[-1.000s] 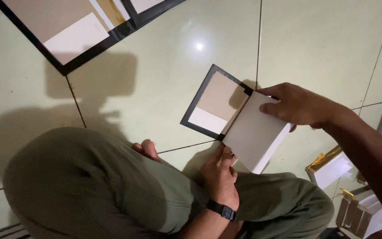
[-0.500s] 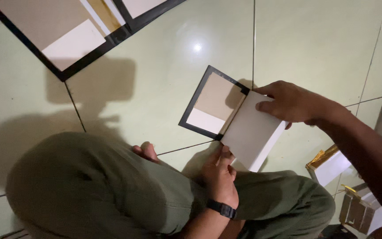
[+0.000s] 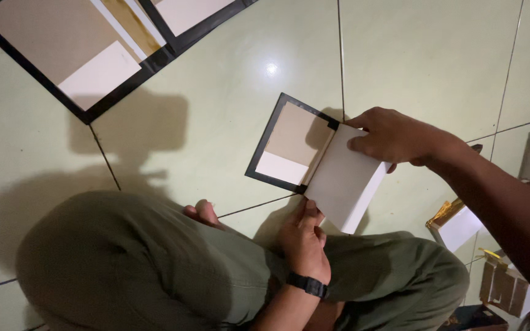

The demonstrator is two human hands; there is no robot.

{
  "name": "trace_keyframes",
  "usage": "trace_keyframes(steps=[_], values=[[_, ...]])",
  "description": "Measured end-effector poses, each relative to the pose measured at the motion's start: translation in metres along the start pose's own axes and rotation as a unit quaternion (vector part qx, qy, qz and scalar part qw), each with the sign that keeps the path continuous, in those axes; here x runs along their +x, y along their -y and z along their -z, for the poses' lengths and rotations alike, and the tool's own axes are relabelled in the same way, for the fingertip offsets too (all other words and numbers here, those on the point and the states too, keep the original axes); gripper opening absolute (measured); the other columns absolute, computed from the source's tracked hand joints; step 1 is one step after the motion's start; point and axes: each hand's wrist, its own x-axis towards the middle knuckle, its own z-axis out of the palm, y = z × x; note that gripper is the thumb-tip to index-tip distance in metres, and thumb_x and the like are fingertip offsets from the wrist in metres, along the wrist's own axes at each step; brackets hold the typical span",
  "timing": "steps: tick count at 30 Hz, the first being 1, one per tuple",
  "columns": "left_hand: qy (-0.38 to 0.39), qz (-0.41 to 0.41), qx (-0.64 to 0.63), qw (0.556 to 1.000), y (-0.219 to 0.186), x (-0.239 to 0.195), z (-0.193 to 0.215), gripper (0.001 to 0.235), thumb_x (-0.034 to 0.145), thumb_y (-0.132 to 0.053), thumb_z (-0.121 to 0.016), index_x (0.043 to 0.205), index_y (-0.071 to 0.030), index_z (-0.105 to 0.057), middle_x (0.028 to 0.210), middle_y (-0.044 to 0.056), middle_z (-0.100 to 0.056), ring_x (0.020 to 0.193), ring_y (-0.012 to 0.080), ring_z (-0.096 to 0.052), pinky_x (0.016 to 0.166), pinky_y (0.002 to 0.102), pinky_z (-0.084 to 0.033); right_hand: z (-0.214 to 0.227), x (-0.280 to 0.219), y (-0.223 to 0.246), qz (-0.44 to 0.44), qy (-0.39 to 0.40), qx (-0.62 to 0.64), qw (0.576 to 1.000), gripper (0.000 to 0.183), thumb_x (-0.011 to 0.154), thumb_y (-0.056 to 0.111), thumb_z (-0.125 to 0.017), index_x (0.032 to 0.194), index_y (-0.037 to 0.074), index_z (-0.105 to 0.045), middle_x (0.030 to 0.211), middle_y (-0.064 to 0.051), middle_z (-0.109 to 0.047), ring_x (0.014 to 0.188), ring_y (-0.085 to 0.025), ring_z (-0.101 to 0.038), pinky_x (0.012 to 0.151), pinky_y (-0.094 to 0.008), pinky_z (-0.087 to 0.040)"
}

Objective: The person sits on the floor and uses a small tool to scrape or clean the spine of a book cover. They then pick up a stack of white pages and insert them into the cover, aligning the spine and closing the book.

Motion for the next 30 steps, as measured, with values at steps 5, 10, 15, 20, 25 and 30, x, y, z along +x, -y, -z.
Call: trace_keyframes(steps=[5, 10, 15, 20, 25, 30], values=[[-0.028, 0.031, -0.007, 0.999, -0.003, -0.002, -0.002, 0.017, 0.094, -0.017, -0.069, 0.108, -0.008, -0.074, 0.087, 0.000, -0.065, 0.081, 0.0104, -0.061, 0.049, 0.024, -0.023, 0.000, -0.003, 0.002, -0.016, -0.005, 0.005, 1.000, 0.038, 0.090, 0.015, -0.045, 0.115, 0.005, -0.071, 0.089, -0.015, -0.060, 0.077, -0.028, -0.056, 0.045, -0.037, -0.048], [-0.001, -0.002, -0.019, 1.000, 0.004, 0.004, 0.003, 0.013, 0.093, -0.011, -0.071, 0.106, -0.011, -0.072, 0.088, 0.001, -0.069, 0.069, 0.0069, -0.054, 0.043, 0.022, -0.020, -0.002, 0.001, 0.000, -0.025, -0.022, 0.023, 0.999, 0.037, 0.088, 0.012, -0.046, 0.113, 0.002, -0.070, 0.084, -0.018, -0.059, 0.067, -0.031, -0.058, 0.039, -0.038, -0.046], [0.003, 0.031, 0.002, 1.000, -0.018, -0.012, -0.006, 0.016, 0.097, -0.016, -0.069, 0.108, -0.009, -0.076, 0.101, 0.006, -0.077, 0.079, 0.0106, -0.060, 0.045, 0.022, -0.020, -0.001, 0.002, -0.002, -0.005, -0.020, 0.015, 1.000, 0.043, 0.085, 0.010, -0.045, 0.115, 0.000, -0.074, 0.086, -0.018, -0.064, 0.067, -0.032, -0.063, 0.041, -0.039, -0.052], [-0.006, 0.038, -0.013, 0.999, -0.020, -0.012, -0.002, 0.026, 0.098, -0.008, -0.069, 0.123, -0.003, -0.073, 0.110, 0.007, -0.075, 0.087, 0.0223, -0.069, 0.045, 0.016, -0.027, -0.007, 0.032, -0.031, 0.051, -0.048, 0.037, 0.997, 0.038, 0.089, 0.016, -0.063, 0.116, -0.008, -0.074, 0.094, -0.032, -0.072, 0.075, -0.041, -0.074, 0.059, -0.049, -0.064], [0.022, 0.004, -0.001, 1.000, -0.014, -0.006, 0.001, 0.022, 0.098, -0.011, -0.070, 0.119, -0.007, -0.074, 0.109, 0.005, -0.075, 0.091, 0.0211, -0.071, 0.046, 0.016, -0.030, -0.013, 0.049, -0.045, 0.071, -0.074, 0.044, 0.994, 0.038, 0.085, 0.016, -0.063, 0.111, -0.010, -0.074, 0.094, -0.032, -0.072, 0.078, -0.042, -0.075, 0.063, -0.051, -0.064], [0.069, -0.039, 0.158, 0.984, -0.028, -0.030, -0.003, 0.023, 0.102, -0.015, -0.058, 0.120, -0.010, -0.071, 0.109, 0.009, -0.076, 0.091, 0.0206, -0.069, 0.051, 0.022, -0.038, -0.017, 0.047, -0.047, 0.086, -0.102, 0.067, 0.989, 0.035, 0.081, 0.004, -0.062, 0.110, -0.011, -0.072, 0.094, -0.032, -0.072, 0.072, -0.042, -0.075, 0.061, -0.050, -0.065]])
